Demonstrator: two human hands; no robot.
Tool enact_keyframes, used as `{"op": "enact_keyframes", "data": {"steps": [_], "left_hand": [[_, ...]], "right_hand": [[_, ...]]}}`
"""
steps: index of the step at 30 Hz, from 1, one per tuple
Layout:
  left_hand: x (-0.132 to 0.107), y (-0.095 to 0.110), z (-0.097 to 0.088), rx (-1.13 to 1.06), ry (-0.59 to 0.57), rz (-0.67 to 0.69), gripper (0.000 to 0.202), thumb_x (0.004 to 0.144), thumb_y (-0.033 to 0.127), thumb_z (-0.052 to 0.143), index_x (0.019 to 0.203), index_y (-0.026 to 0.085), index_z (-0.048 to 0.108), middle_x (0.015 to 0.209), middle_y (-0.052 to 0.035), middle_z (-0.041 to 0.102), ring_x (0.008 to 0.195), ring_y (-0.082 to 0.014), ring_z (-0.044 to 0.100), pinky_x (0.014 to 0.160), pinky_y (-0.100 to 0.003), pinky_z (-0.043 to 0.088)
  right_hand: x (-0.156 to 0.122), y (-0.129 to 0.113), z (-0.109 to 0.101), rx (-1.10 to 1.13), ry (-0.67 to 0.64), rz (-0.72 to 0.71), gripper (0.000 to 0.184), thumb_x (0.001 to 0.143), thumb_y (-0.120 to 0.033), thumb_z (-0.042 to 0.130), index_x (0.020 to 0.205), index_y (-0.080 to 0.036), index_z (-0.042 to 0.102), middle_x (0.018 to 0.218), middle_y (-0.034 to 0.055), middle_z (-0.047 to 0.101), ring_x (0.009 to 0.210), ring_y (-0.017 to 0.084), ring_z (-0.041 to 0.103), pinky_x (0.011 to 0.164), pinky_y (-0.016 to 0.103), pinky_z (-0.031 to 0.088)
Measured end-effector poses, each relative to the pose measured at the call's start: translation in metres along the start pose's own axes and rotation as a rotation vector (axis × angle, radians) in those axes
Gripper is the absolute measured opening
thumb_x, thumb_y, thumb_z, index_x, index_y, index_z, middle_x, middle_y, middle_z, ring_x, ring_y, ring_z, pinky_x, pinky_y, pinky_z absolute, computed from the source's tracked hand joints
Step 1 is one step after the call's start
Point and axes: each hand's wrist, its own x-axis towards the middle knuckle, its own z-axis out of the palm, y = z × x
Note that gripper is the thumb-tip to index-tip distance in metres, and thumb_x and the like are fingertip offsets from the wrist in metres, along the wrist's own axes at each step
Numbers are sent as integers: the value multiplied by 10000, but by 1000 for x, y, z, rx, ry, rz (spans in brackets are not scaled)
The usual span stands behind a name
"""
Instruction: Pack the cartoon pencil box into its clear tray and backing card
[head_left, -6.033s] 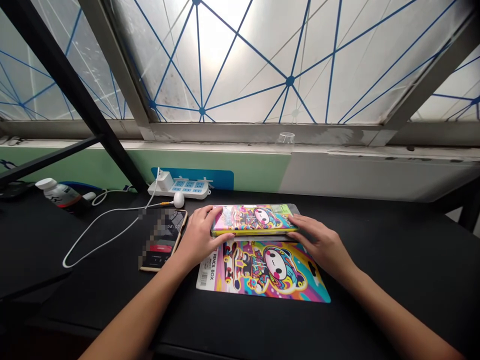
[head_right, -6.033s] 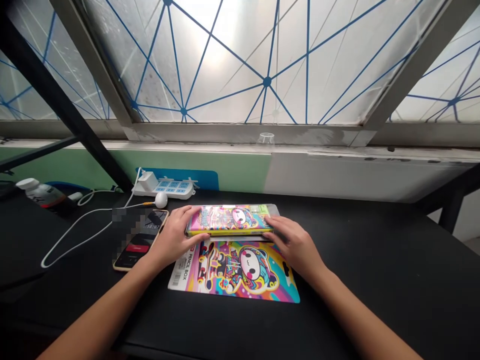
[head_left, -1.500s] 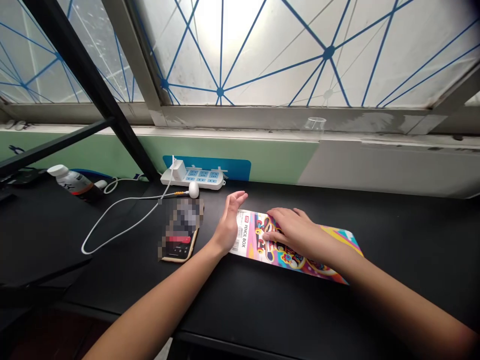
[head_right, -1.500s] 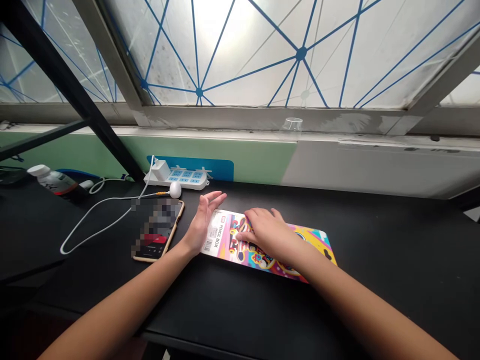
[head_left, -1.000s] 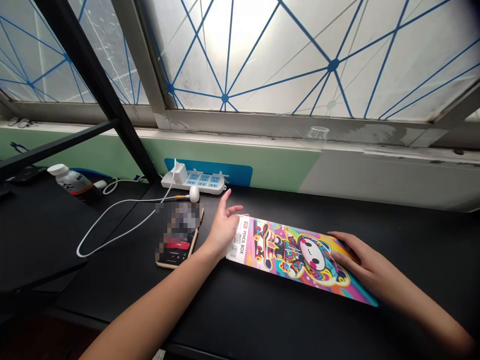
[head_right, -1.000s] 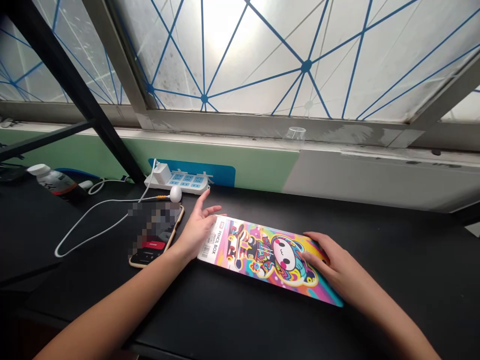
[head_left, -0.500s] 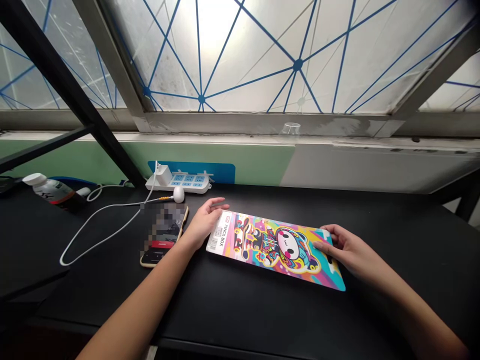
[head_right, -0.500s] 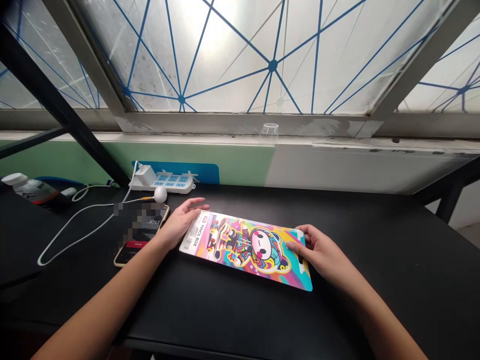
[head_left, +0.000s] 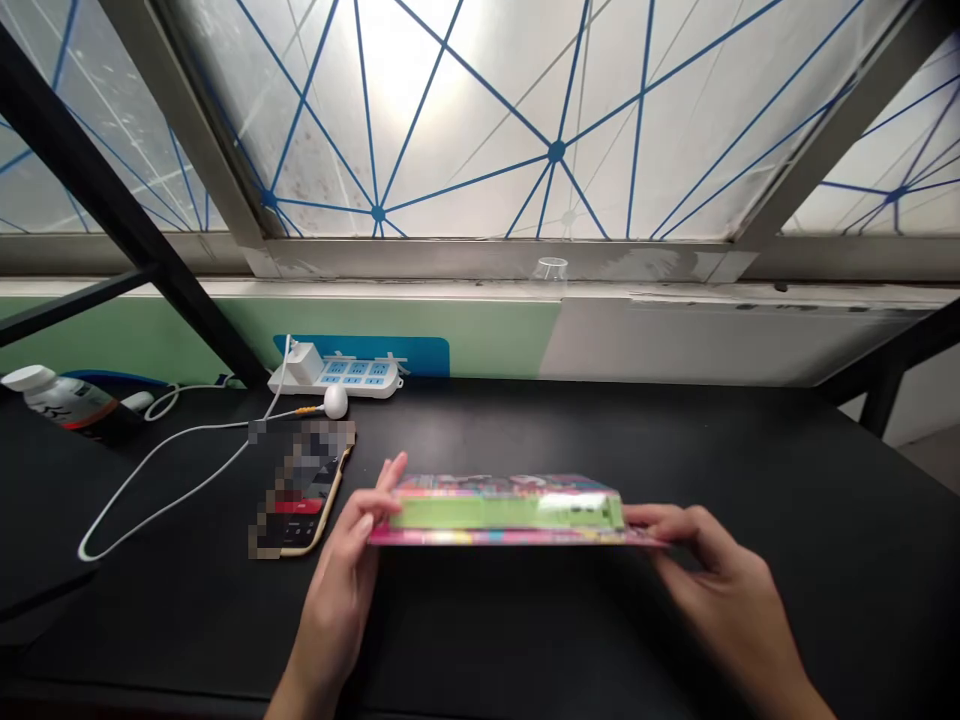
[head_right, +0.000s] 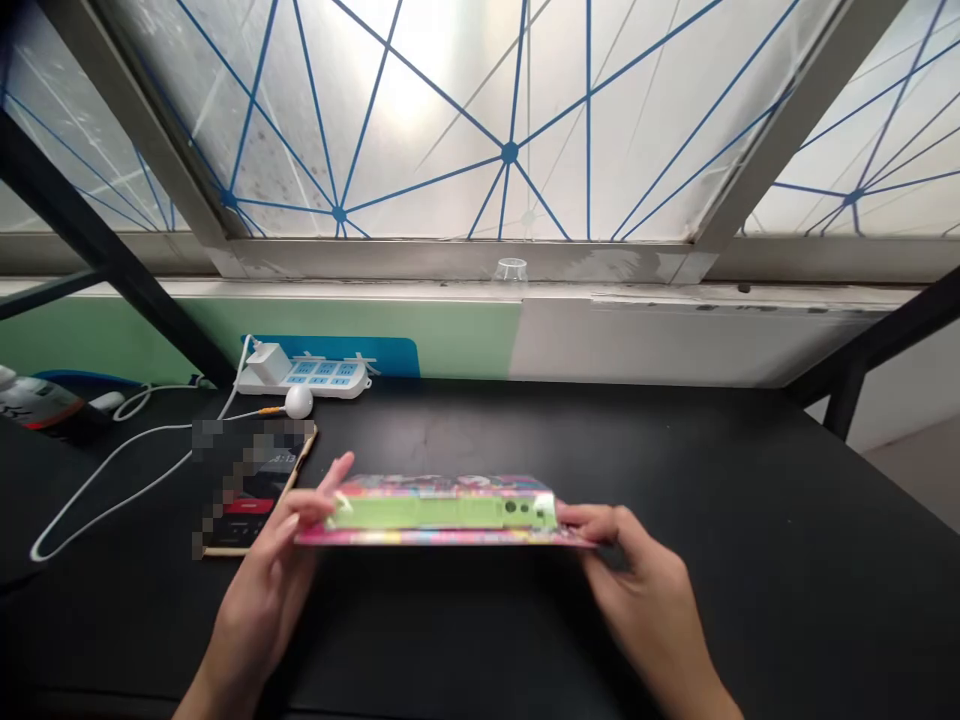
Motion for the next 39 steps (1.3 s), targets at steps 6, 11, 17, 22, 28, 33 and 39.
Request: {"op": "enact_keyframes", "data": {"steps": [6, 11, 17, 22, 28, 33, 39], "left_hand": [[-24, -22, -6, 299, 4, -82, 427, 1025, 490, 485, 1405, 299, 504, 1668, -81, 351, 1519, -314, 358, 1198, -512, 396], [-1, -8, -11, 738, -168, -33, 616, 1013, 515, 507, 1572, 331, 327, 1715, -98, 214, 1557, -350, 248, 1218, -609, 296], [35, 9, -19, 992, -403, 47, 816, 933, 491, 650, 1616, 243, 279, 1663, -160, 334, 1524, -344, 341, 1218, -565, 317], [58, 20, -19, 1012, -483, 116, 891, 823, 407, 802, 1581, 236, 367, 1570, -164, 474, 1448, -340, 455, 1177, -508, 400], [66, 9, -18, 1005, -423, 348, 801, 799, 338, 847, 1501, 288, 465, 1449, -127, 574, 1358, -325, 522, 1113, -498, 476], [62, -4, -18, 1050, -299, 607, 842, 815, 383, 840, 1526, 313, 394, 1469, -136, 534, 1351, -343, 501, 1091, -523, 487], [59, -4, -18, 1128, -195, 816, 882, 859, 365, 800, 1575, 304, 288, 1467, -162, 514, 1314, -356, 479, 1107, -544, 448]], "right_hand": [[-42, 21, 18, -321, -85, -311, 222, 936, -285, 552, 1147, -293, 618, 1234, 80, 756, 1125, 315, 718, 956, 514, 594], [-43, 12, 28, -503, -180, -320, 667, 922, -492, 631, 1492, -277, 359, 1340, 138, 692, 1186, 367, 678, 969, 574, 568], [-13, 14, 23, -495, -221, -259, 589, 968, -517, 562, 1475, -257, 413, 1449, 156, 609, 1310, 348, 596, 1058, 561, 510], [29, 5, 13, -467, -436, -225, 781, 885, -630, 643, 1537, -268, 408, 1570, 149, 492, 1429, 368, 471, 1094, 538, 493], [66, -24, 11, -439, -633, -229, 780, 829, -689, 668, 1485, -300, 502, 1466, 129, 608, 1337, 402, 561, 1048, 597, 505], [79, -20, 14, -427, -572, -275, 827, 730, -670, 771, 1440, -314, 541, 1442, 131, 591, 1312, 398, 549, 1050, 574, 495], [79, -19, 20, -465, -371, -402, 936, 597, -551, 903, 1412, -296, 519, 1330, 124, 556, 1227, 357, 540, 1042, 518, 500]]}}
